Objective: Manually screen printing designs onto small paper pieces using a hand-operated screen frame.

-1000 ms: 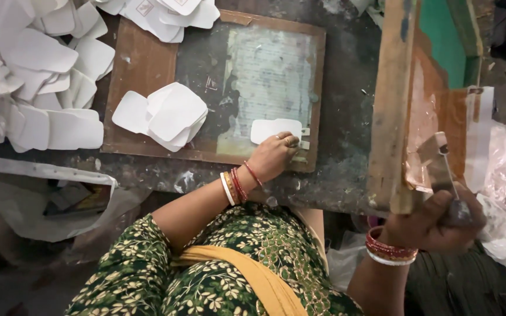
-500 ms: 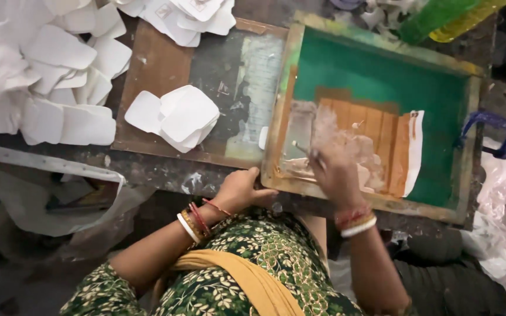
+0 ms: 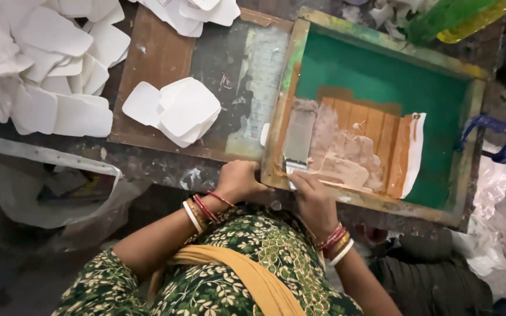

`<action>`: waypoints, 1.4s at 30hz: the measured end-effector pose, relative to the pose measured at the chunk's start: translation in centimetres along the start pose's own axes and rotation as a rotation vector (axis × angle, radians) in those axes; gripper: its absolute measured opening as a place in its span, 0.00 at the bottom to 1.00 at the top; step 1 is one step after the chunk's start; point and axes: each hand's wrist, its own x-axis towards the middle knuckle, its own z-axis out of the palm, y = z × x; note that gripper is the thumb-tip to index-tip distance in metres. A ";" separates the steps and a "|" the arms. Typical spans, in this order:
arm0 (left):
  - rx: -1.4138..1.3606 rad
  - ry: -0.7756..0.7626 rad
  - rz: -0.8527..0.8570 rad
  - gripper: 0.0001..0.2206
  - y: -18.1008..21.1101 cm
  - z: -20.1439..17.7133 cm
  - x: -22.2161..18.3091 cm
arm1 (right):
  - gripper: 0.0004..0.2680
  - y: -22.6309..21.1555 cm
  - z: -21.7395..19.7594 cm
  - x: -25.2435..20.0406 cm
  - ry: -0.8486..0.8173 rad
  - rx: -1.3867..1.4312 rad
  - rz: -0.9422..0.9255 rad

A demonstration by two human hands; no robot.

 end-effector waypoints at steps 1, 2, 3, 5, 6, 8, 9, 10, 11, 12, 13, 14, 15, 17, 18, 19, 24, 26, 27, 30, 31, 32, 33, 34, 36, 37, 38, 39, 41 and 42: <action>-0.081 -0.019 -0.042 0.25 0.1 -0.2 -0.2 | 0.12 -0.9 -0.8 -0.4 0.017 0.037 0.030; -0.083 -0.016 -0.041 0.25 0.8 -0.9 -0.8 | 0.12 -0.7 -1.2 -0.9 0.018 0.035 0.027; -0.235 -0.034 0.029 0.23 1.3 -1.8 -1.2 | 0.11 -0.3 -1.4 -1.1 0.132 0.061 0.018; -0.387 -0.049 0.102 0.21 2.4 -2.9 -1.6 | 0.10 -0.4 -2.9 -0.8 0.246 0.088 0.005; -0.555 -0.066 0.297 0.18 2.9 -3.0 -1.7 | 0.07 -0.8 -4.2 -0.2 0.445 0.074 -0.011; -0.728 -0.080 0.489 0.17 3.8 -2.7 -1.5 | 0.05 0.3 -5.9 -1.1 0.634 0.060 -0.029; -0.725 -0.029 0.580 0.16 4.1 -2.7 -0.9 | 0.06 1.9 -6.2 -1.9 0.789 0.140 -0.014; -0.721 0.023 0.672 0.16 4.5 -2.7 -0.3 | 0.08 3.5 -6.6 -2.8 0.943 0.223 -0.002; -0.720 0.026 0.671 0.16 3.4 -1.7 2.3 | 0.08 4.0 -7.7 -3.2 0.942 0.225 -0.005; -0.339 0.198 0.593 0.11 2.3 -0.7 4.9 | 0.12 4.5 -8.9 -3.7 0.991 0.101 0.008; 0.046 0.362 0.501 0.08 1.2 0.3 7.5 | 0.16 5.0 -9.9 -4.1 1.039 -0.022 0.016; 0.050 0.367 0.501 0.08 0.6 0.9 8.2 | 0.16 5.5 -10.5 -4.6 1.042 -0.019 0.012; 0.169 0.544 0.514 0.11 -0.2 1.2 9.1 | 0.17 6.1 -10.8 -4.7 1.111 -0.104 0.076; 0.301 0.726 0.517 0.15 -1.0 2.2 10.8 | 0.17 7.2 -11.6 -5.1 1.182 -0.175 0.140; 0.179 0.476 0.413 0.09 -1.1 2.9 11.7 | 0.16 7.8 -11.9 -5.5 1.179 -0.209 0.137; 0.050 0.228 0.302 0.08 -1.2 3.9 12.5 | 0.16 8.4 -12.4 -6.0 1.171 -0.245 0.134; -0.096 0.169 0.358 0.07 -2.9 -0.6 18.7 | 0.13 3.5 -13.8 -3.3 1.047 -0.129 -0.006; -0.174 0.288 0.330 0.07 -3.4 -3.2 18.7 | 0.14 2.9 -14.2 -3.2 0.926 -0.126 -0.044; -0.119 0.305 0.284 0.06 -3.1 -4.6 17.6 | 0.14 3.3 -14.2 -3.1 1.039 -0.123 0.077; 0.073 0.166 0.177 0.10 -1.8 -3.9 14.6 | 0.13 4.5 -13.9 -3.7 1.118 -0.186 0.141; 0.209 0.014 0.106 0.14 -1.4 -2.9 13.6 | 0.12 5.0 -13.7 -3.9 1.085 -0.269 0.084; 0.210 0.013 0.107 0.14 -0.9 -0.7 12.3 | 0.12 4.5 -13.7 -3.6 1.086 -0.270 0.085; 0.203 0.129 0.230 0.13 -0.5 1.3 11.0 | 0.13 3.9 -13.6 -3.2 1.088 -0.171 0.044; 0.194 0.246 0.354 0.11 -0.1 3.4 9.7 | 0.16 3.3 -13.5 -2.9 1.087 -0.073 0.002; 0.176 0.235 0.384 0.08 -0.4 4.8 10.6 | 0.16 1.9 -14.1 -2.2 1.048 -0.100 -0.032; 0.150 0.223 0.414 0.06 -0.4 5.7 11.0 | 0.16 1.3 -14.5 -1.9 1.001 -0.127 -0.067; 0.149 0.228 0.410 0.06 -0.9 5.5 12.3 | 0.16 2.1 -14.2 -2.7 1.000 -0.124 -0.072; 0.126 0.083 0.432 0.06 -1.3 5.3 13.8 | 0.16 3.0 -13.9 -3.4 1.089 -0.142 0.120; 0.104 -0.060 0.452 0.06 -2.4 2.6 16.9 | 0.15 3.8 -13.7 -4.1 1.163 -0.146 0.314; 0.024 -0.118 0.397 0.09 -3.0 0.1 18.7 | 0.14 3.8 -13.8 -4.1 1.147 -0.190 0.284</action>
